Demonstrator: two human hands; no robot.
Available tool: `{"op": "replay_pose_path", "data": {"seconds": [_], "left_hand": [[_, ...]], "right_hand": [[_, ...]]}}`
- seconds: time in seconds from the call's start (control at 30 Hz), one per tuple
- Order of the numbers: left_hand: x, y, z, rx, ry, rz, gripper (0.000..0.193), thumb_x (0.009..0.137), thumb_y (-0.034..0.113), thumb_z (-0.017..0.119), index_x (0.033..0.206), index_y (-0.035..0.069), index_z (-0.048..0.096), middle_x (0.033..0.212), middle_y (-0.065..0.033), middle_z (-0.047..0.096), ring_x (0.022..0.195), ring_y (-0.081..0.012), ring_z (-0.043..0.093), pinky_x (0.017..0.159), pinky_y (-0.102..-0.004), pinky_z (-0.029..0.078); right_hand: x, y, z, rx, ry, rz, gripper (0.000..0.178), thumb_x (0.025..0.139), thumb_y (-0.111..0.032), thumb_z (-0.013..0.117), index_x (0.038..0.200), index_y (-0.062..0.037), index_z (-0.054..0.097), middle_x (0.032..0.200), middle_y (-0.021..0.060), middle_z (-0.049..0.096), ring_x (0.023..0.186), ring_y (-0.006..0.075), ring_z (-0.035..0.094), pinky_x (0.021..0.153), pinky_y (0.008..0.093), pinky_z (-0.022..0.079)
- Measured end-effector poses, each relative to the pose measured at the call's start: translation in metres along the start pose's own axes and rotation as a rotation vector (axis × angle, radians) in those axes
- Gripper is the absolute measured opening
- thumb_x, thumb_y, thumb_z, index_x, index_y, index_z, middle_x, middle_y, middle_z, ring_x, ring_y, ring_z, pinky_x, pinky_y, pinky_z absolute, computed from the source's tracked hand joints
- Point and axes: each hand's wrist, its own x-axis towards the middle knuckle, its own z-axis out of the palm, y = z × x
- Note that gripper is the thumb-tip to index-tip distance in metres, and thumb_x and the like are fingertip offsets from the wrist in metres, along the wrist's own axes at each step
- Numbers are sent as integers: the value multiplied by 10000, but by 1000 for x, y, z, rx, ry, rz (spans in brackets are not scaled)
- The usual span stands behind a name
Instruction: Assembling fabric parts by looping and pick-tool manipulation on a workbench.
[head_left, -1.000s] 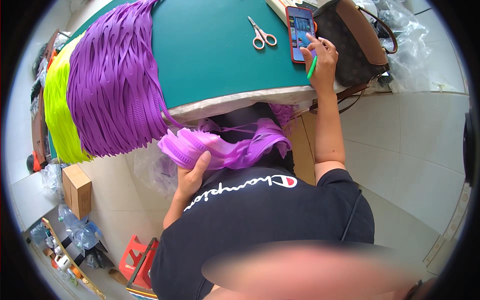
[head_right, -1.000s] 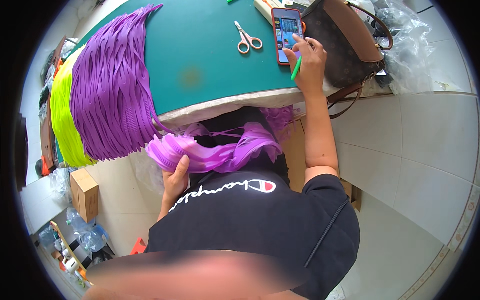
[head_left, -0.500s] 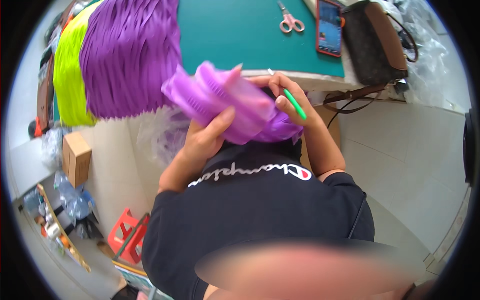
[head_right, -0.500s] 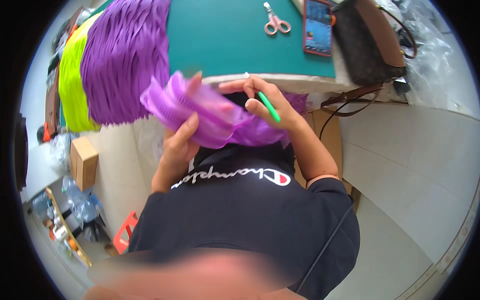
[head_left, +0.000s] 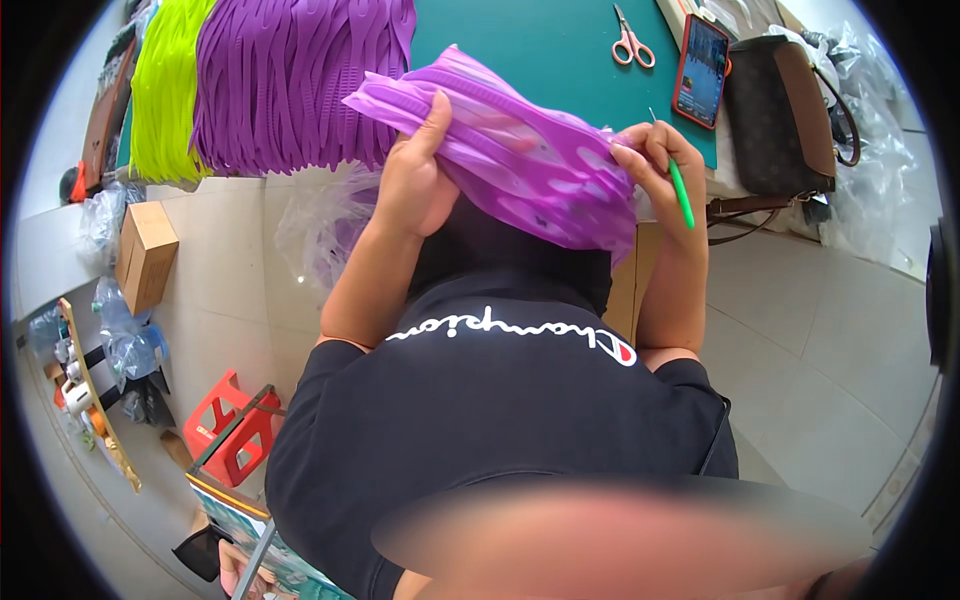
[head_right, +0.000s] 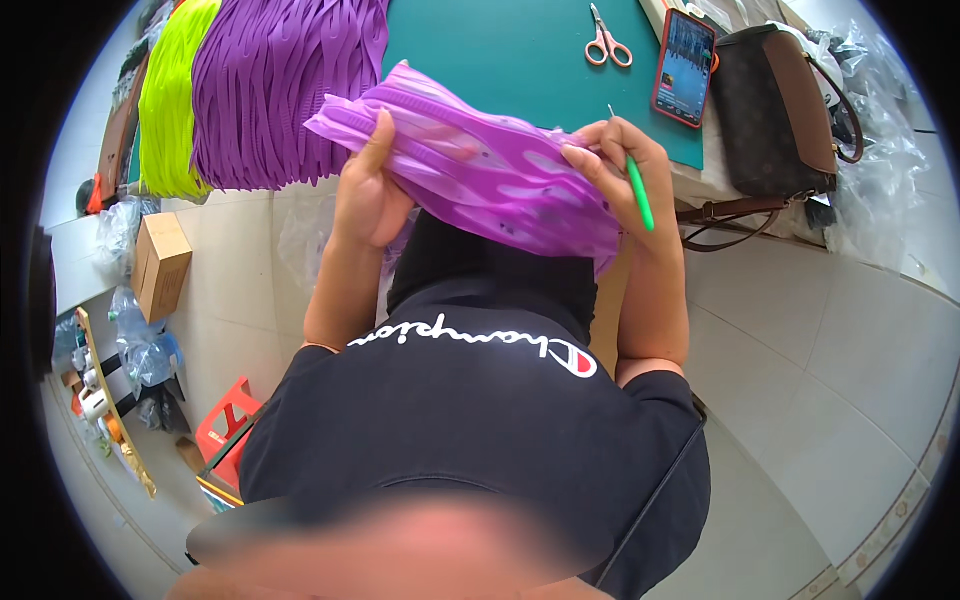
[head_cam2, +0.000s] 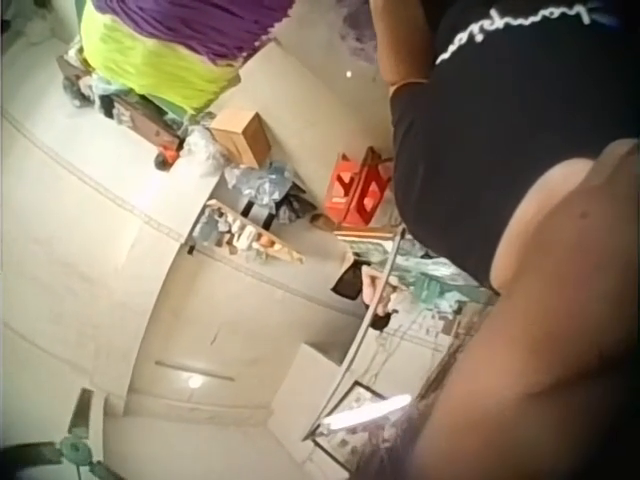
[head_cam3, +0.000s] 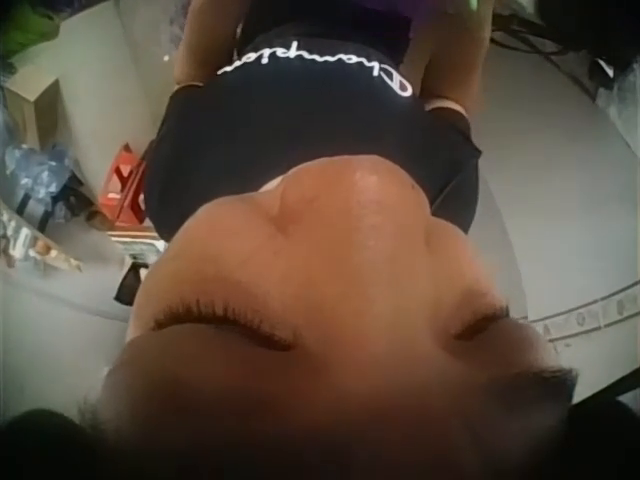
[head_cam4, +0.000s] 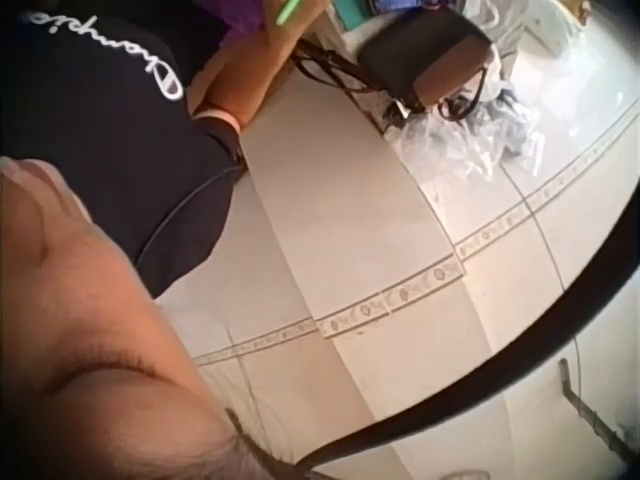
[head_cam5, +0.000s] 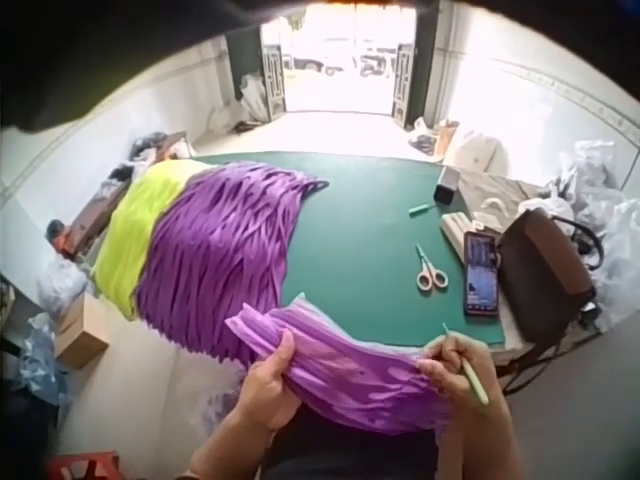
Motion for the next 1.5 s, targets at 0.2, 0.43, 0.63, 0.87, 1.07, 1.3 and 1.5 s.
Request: {"op": "replay_pose_path", "data": {"seconds": [0.2, 0.43, 0.63, 0.87, 1.07, 1.3, 1.5], "left_hand": [[-2, 1, 1, 346, 31, 169, 308, 887, 110, 651, 1150, -23, 561, 1035, -148, 675, 983, -241, 650, 909, -364, 481], [-4, 4, -4, 258, 104, 126, 314, 846, 24, 667, 1143, -17, 572, 1021, -134, 678, 971, -216, 649, 910, -336, 476], [2, 1, -16, 94, 153, 149, 372, 948, 230, 588, 1229, -4, 520, 1173, -158, 618, 1083, -239, 607, 977, -390, 458], [-13, -35, -5, -210, -84, -318, 522, 934, 335, 570, 1314, -5, 457, 1258, -146, 566, 1154, -259, 562, 1024, -402, 418], [-14, -39, -22, 5, 154, -327, 413, 860, 185, 551, 1208, -36, 541, 1114, -158, 635, 1055, -239, 626, 940, -377, 479], [-20, -32, -18, -244, 73, -264, 448, 888, 249, 560, 1233, -35, 524, 1141, -154, 623, 1037, -240, 625, 928, -380, 483], [-21, -37, -24, -141, 38, -274, 515, 889, 317, 628, 1264, -9, 494, 1167, -138, 605, 1071, -227, 604, 945, -371, 476]], "right_hand": [[19, 6, 21, 101, 55, -98, 347, 919, -213, 649, 737, -76, 388, 944, 126, 664, 862, 101, 580, 743, 217, 439], [34, 18, 42, -68, -134, -120, 364, 925, -204, 641, 736, -97, 349, 969, 117, 666, 703, 73, 458, 628, 210, 408], [35, 4, 37, 453, -127, 146, 346, 879, -8, 640, 721, -115, 351, 827, 82, 612, 550, 32, 464, 443, 160, 350], [28, -11, 51, 381, -77, 195, 386, 864, 3, 658, 700, -118, 330, 831, 120, 634, 478, 38, 478, 343, 175, 331], [23, -1, 57, 204, -129, 139, 423, 846, 14, 678, 687, -114, 308, 802, 122, 639, 483, 45, 491, 355, 166, 339], [22, -2, 62, 152, -82, 192, 444, 829, -10, 708, 675, -119, 306, 795, 100, 638, 486, 34, 495, 359, 165, 354], [22, -3, 66, 73, -101, 175, 433, 824, -20, 707, 668, -104, 312, 799, 86, 639, 498, 28, 504, 363, 164, 369]]}}
